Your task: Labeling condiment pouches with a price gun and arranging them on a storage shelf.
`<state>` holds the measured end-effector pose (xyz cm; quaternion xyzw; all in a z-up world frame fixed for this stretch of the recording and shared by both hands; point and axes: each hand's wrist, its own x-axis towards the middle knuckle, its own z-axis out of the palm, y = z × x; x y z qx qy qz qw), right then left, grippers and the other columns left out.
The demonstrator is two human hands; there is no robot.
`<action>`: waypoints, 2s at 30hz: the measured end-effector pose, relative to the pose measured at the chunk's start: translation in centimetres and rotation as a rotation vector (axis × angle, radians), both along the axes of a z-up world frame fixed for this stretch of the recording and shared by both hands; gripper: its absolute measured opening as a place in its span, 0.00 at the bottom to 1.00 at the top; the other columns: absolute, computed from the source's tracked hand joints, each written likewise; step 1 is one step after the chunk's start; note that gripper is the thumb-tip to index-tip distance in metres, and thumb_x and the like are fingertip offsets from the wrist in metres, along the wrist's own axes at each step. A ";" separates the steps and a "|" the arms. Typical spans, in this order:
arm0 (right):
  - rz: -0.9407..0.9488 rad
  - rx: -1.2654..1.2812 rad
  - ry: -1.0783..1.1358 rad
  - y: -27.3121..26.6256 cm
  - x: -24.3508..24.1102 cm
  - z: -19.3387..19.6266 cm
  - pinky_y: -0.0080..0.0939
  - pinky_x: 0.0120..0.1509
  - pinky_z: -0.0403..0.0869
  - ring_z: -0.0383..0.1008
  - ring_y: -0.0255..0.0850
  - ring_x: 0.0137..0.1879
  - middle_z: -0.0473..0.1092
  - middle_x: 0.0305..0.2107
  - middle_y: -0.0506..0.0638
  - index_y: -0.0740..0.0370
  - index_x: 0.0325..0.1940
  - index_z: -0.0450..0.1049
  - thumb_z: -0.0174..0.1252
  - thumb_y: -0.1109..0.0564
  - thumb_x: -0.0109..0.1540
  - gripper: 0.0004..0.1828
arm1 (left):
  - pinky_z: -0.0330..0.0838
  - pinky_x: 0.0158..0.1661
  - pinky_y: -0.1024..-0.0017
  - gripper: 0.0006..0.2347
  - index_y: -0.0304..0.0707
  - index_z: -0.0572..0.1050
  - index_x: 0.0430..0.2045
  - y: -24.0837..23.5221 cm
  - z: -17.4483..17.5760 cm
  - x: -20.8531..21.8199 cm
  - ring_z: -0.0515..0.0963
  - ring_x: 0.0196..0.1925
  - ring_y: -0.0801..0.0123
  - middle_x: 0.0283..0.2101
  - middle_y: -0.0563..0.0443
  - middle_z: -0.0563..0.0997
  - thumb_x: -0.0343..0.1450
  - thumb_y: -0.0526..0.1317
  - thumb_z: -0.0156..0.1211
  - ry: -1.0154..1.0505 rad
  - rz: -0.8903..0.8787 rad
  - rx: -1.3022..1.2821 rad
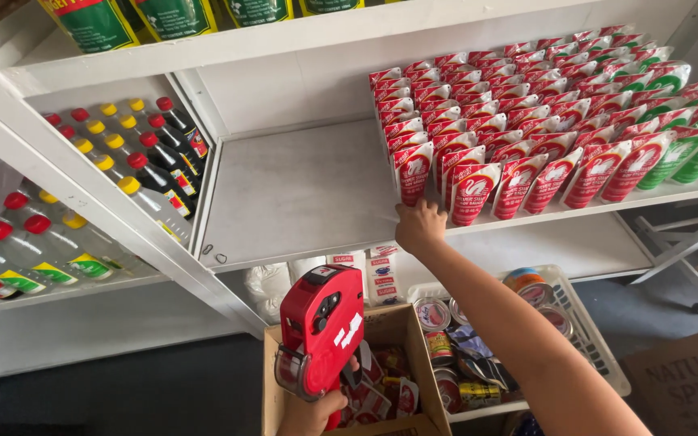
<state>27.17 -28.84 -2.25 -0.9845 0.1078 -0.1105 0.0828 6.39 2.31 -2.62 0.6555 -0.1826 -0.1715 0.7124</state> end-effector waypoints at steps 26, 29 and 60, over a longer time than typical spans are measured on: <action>0.268 0.565 0.075 7.7 -14.0 -7.9 0.51 0.50 0.76 0.79 0.55 0.44 0.76 0.37 0.55 0.58 0.38 0.80 0.64 0.54 0.60 0.07 | 0.69 0.55 0.67 0.21 0.33 0.77 0.46 2.5 0.1 -0.3 0.77 0.54 0.62 0.49 0.49 0.80 0.57 0.28 0.59 -0.099 0.003 0.170; 0.439 0.382 0.400 9.7 -14.9 -18.7 0.53 0.51 0.77 0.76 0.62 0.46 0.72 0.46 0.62 0.48 0.51 0.80 0.71 0.51 0.51 0.23 | 0.71 0.52 0.66 0.22 0.34 0.75 0.48 2.8 0.5 -0.5 0.78 0.54 0.62 0.49 0.49 0.81 0.57 0.29 0.58 -0.076 0.031 0.131; 0.427 0.926 0.003 18.3 -13.2 -31.9 0.49 0.56 0.74 0.76 0.49 0.53 0.76 0.46 0.62 0.65 0.54 0.76 0.62 0.52 0.60 0.21 | 0.72 0.26 0.61 0.04 0.42 0.79 0.22 5.7 -3.1 -1.0 0.82 0.26 0.62 0.23 0.52 0.83 0.61 0.39 0.67 -0.343 0.032 0.623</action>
